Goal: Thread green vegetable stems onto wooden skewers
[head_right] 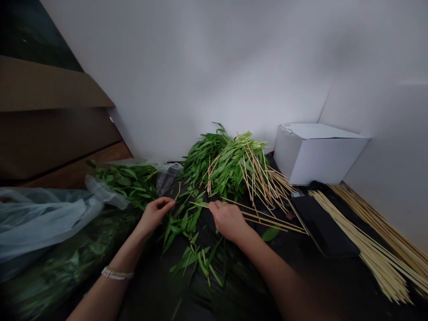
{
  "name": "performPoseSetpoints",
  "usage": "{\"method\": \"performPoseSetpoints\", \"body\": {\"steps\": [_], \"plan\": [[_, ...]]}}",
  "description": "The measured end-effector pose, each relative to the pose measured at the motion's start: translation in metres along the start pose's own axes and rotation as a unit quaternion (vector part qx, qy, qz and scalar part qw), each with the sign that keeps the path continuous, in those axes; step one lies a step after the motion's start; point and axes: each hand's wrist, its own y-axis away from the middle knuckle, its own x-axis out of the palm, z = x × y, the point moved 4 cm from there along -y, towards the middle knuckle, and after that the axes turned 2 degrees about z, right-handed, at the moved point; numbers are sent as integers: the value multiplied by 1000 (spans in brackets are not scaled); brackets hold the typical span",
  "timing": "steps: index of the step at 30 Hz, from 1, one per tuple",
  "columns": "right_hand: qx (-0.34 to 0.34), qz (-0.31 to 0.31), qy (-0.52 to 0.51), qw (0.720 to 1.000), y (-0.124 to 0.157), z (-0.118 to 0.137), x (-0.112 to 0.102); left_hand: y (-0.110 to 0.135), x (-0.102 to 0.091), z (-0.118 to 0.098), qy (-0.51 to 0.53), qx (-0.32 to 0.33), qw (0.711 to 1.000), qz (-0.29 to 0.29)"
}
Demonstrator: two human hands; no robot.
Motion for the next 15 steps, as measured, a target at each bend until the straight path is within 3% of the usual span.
{"method": "performPoseSetpoints", "body": {"steps": [3, 6, 9, 15], "plan": [[-8, -18, -9, 1000, 1, 2, -3, 7, 14, -5, 207, -84, 973, 49], [-18, -39, -14, 999, 2, 5, -5, 14, 28, -7, 326, -147, 930, 82], [-28, -48, -17, 998, 3, 9, -5, 17, 37, -5, 362, -176, 909, 109], [-44, -41, -12, 998, 3, 13, -1, 19, 42, 0, 344, -178, 914, 125]]}}
